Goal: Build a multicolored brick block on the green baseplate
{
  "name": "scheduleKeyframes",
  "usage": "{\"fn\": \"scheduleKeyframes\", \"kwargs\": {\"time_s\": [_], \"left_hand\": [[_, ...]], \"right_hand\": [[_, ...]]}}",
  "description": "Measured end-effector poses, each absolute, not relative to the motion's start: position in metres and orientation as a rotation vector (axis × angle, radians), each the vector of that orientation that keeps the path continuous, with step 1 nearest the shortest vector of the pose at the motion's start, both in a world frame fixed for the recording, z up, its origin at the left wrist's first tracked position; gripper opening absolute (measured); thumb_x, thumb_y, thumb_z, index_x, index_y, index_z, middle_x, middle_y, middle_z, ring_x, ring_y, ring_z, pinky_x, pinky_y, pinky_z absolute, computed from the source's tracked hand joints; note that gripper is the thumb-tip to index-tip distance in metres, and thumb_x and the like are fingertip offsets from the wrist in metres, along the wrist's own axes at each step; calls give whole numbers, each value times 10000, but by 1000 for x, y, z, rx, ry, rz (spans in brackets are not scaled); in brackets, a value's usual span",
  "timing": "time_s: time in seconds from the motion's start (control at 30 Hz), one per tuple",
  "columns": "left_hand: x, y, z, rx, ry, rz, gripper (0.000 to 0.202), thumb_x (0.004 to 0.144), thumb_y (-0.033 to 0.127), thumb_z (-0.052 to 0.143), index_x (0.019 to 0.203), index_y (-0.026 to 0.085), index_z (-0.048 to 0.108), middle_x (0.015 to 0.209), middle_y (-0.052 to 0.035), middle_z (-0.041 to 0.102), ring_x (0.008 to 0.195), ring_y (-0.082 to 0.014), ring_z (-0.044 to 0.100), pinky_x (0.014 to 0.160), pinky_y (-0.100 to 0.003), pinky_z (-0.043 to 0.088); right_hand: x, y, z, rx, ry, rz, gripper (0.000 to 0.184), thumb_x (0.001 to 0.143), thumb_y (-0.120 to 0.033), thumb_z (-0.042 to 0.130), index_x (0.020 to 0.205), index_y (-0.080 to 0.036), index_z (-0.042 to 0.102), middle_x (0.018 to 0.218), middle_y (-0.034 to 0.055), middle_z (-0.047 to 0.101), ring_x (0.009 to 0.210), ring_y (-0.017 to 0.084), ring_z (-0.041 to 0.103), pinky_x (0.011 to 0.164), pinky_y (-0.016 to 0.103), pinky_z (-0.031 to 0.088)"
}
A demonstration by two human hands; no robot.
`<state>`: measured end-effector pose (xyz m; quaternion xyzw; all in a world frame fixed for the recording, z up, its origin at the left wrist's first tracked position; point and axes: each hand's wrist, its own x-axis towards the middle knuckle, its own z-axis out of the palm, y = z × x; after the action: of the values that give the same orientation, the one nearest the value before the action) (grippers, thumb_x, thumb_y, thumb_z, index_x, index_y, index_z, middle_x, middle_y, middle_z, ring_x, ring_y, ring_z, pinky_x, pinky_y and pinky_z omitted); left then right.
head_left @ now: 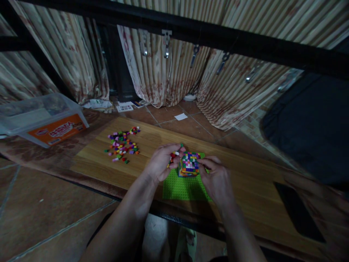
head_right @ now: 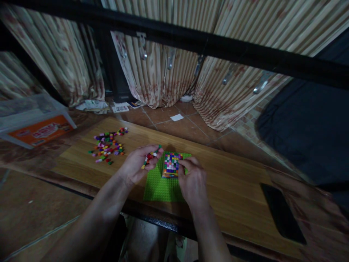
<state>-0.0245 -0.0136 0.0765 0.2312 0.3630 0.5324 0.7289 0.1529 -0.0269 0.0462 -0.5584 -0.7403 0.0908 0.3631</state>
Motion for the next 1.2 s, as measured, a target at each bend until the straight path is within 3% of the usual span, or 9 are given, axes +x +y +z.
{"fn": "scheduleKeyframes", "kwargs": {"time_s": [0.1, 0.23, 0.4, 0.57, 0.8, 1.2], "left_hand": [[-25, -14, 76, 516, 797, 1179, 124, 761, 159, 584, 678, 81, 633, 601, -13, 518, 402, -16, 358, 346, -154, 166], [-26, -13, 76, 517, 803, 1184, 122, 763, 168, 591, 684, 85, 633, 602, -16, 525, 412, -19, 363, 345, -154, 166], [-27, -14, 76, 502, 798, 1192, 123, 763, 158, 589, 680, 79, 637, 604, -14, 522, 406, -13, 360, 340, -149, 169], [-26, -15, 78, 487, 792, 1196, 132, 767, 152, 584, 676, 72, 637, 598, -12, 511, 401, -9, 360, 340, -143, 165], [-27, -14, 77, 478, 809, 1195, 124, 759, 154, 596, 678, 72, 641, 627, -27, 535, 406, -11, 366, 337, -149, 169], [-21, -17, 74, 558, 813, 1091, 103, 739, 177, 624, 706, 83, 650, 597, -5, 486, 415, -12, 334, 356, -146, 142]], "right_hand": [[151, -26, 46, -1452, -1845, 245, 201, 793, -185, 529, 823, -216, 725, 870, 52, 665, 760, 187, 634, 736, 337, 495], [151, -23, 42, -1516, -1651, 391, 108, 731, -247, 612, 755, -208, 709, 739, 28, 656, 628, 169, 599, 598, 302, 466], [149, -16, 34, -1519, -1186, 822, 145, 572, -276, 737, 677, -195, 679, 596, -6, 653, 540, 157, 580, 521, 278, 435], [145, -13, 33, -1347, -786, 1207, 230, 452, -213, 791, 613, -194, 628, 585, -29, 641, 549, 140, 590, 515, 255, 450], [148, -12, 28, -1302, -780, 1256, 202, 487, -213, 779, 603, -194, 614, 587, -29, 627, 540, 127, 584, 476, 222, 431], [155, -13, 34, -1229, -773, 1210, 250, 503, -292, 828, 668, -200, 663, 674, -13, 674, 630, 142, 612, 586, 267, 470]]}}
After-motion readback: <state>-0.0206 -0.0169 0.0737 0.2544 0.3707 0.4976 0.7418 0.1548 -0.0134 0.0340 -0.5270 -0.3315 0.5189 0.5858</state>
